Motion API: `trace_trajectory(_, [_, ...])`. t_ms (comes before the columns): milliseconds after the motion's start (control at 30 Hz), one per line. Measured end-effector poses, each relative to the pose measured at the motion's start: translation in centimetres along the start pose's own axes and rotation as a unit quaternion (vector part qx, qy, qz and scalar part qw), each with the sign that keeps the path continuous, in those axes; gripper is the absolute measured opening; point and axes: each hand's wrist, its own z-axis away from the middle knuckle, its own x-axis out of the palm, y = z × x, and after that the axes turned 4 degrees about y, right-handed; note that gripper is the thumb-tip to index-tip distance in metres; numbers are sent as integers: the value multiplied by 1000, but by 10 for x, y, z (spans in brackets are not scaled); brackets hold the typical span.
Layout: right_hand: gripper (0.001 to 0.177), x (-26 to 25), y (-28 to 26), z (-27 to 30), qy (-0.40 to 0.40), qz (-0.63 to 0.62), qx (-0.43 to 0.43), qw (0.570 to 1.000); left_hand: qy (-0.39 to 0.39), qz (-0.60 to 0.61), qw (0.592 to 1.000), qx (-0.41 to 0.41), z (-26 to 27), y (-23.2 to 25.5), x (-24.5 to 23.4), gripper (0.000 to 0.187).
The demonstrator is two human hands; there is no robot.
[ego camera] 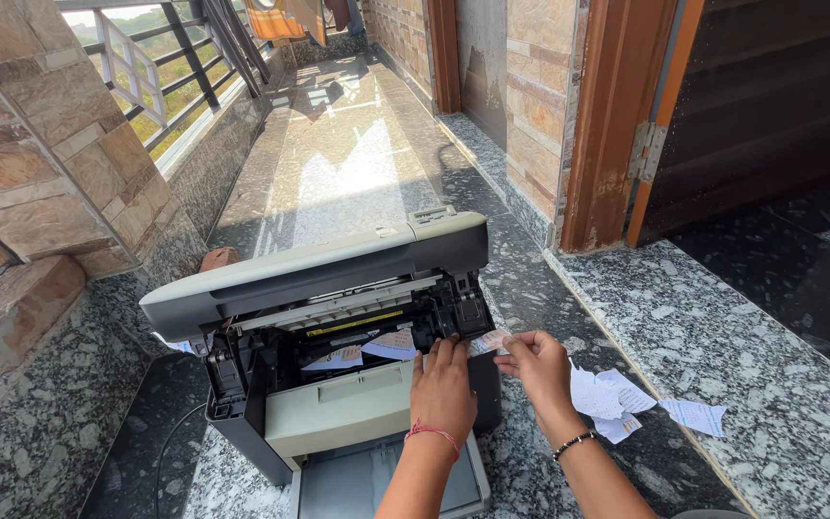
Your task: The person sits on the floor in front of an HP all-in-one printer, opens the paper tray and front access panel, lifts the scanner lid, and pulls torn jammed paper scraps out of the printer mechanism, placing the removed pieces on the floor beside them.
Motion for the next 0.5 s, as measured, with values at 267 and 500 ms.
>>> trace_trajectory(267, [19,-5,-2,0,-8,-42,28,999,20,-92,995,40,0,4,6,58])
trace_trajectory(500, [19,-6,0,0,-25,-74,27,997,0,-173,984,53,-6,12,13,50])
